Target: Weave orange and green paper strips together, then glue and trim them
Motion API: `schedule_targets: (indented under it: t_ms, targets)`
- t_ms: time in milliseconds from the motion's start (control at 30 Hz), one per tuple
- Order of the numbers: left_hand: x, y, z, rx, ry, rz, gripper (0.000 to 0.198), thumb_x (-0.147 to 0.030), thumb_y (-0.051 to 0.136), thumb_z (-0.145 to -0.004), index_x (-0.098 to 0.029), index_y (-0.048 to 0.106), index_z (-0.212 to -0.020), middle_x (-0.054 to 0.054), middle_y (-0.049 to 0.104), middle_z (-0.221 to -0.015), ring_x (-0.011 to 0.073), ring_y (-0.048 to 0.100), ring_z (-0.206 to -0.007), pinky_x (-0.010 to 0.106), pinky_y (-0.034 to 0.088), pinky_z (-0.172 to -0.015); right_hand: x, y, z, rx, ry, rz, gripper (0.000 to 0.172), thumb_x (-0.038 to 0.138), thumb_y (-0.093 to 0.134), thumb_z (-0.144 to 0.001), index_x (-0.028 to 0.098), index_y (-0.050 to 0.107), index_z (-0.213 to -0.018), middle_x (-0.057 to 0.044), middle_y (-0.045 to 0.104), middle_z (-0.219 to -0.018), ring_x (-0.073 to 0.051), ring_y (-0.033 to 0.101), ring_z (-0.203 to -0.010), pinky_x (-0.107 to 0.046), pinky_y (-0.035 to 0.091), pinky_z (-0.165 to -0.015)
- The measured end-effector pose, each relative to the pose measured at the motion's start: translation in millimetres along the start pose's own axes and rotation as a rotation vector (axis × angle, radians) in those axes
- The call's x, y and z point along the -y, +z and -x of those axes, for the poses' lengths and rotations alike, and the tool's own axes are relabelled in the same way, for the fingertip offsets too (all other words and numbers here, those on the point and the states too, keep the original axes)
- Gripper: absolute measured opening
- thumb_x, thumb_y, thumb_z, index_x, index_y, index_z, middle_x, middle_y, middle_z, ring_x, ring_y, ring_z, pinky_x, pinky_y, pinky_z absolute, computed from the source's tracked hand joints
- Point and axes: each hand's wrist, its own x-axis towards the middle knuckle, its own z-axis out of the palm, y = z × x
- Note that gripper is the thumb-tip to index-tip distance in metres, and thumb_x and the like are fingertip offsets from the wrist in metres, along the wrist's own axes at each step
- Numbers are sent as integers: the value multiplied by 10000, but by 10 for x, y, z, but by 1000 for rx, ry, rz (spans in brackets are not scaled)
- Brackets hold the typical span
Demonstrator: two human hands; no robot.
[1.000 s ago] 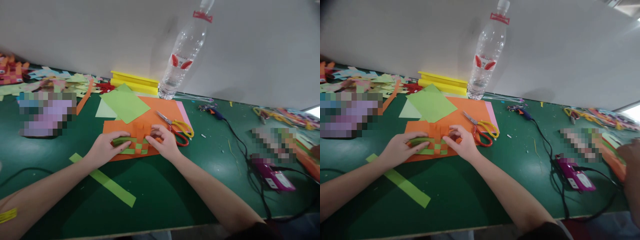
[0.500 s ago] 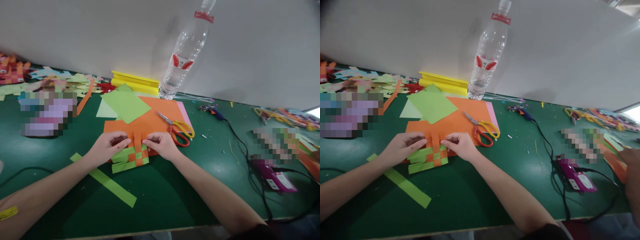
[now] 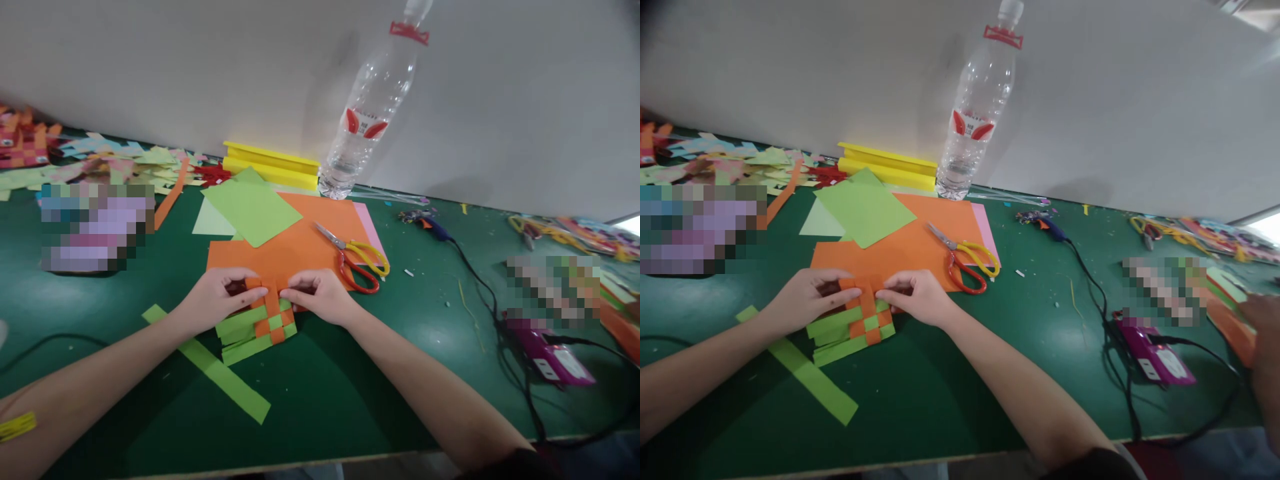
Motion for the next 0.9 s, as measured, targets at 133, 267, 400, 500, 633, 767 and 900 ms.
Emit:
schedule_targets:
  t_ms: [133, 267, 400, 500, 633, 767, 900]
  targets:
    - [-26, 0, -5, -20, 10, 33, 303, -481, 580, -790, -187, 619, -728, -8, 604, -640, 118, 515, -526, 214, 414, -484, 4, -7, -6, 10, -2, -10, 209, 346, 716, -694, 167, 611, -715, 33, 603, -627, -65, 580, -542, -182, 509, -536]
    - [-3, 4, -6, -36, 23, -17, 300, -476, 569, -802, -185, 613, -742, -9, 600, -635, 116, 498, -513, 214, 399, -477, 4, -11, -5, 8, -14, 0, 238, 375, 712, -694, 164, 605, -724, 30, 595, -629, -74, 582, -548, -192, 515, -536]
    - [14, 7, -3, 6, 21, -1, 282, -461, 555, -820, -190, 581, -747, -34, 510, -581, 98, 434, -475, 202, 353, -442, 7, -8, -2, 9, -7, 11, 225, 364, 713, -693, 170, 601, -721, 40, 578, -616, -71, 578, -550, -190, 516, -538]
    - [-17, 6, -2, 26, 20, 25, 298, -452, 539, -832, -191, 535, -688, -51, 416, -539, 90, 384, -454, 199, 312, -421, 13, -6, -2, 1, 2, 20, 202, 341, 713, -693, 175, 600, -718, 46, 581, -615, -64, 576, -550, -181, 505, -534]
    - [-64, 1, -4, 26, 13, 23, 364, -452, 535, -830, -191, 449, -592, -57, 344, -519, 88, 339, -444, 205, 275, -415, 23, -3, -7, 4, 7, 12, 183, 314, 712, -687, 173, 599, -716, 52, 571, -597, -53, 558, -522, -167, 489, -510]
    - [-65, -2, -7, 26, 9, -8, 367, -456, 532, -831, -192, 440, -594, -57, 350, -520, 89, 348, -450, 207, 279, -426, 37, 3, -8, 15, 25, -12, 179, 301, 713, -678, 171, 595, -718, 57, 563, -580, -46, 530, -490, -165, 475, -485]
    - [-52, 4, -3, 22, 11, -15, 359, -461, 529, -828, -190, 469, -600, -52, 376, -513, 92, 368, -444, 209, 298, -418, 41, 4, -3, 6, 40, -1, 189, 304, 720, -670, 172, 593, -718, 53, 574, -593, -49, 528, -493, -170, 466, -481]
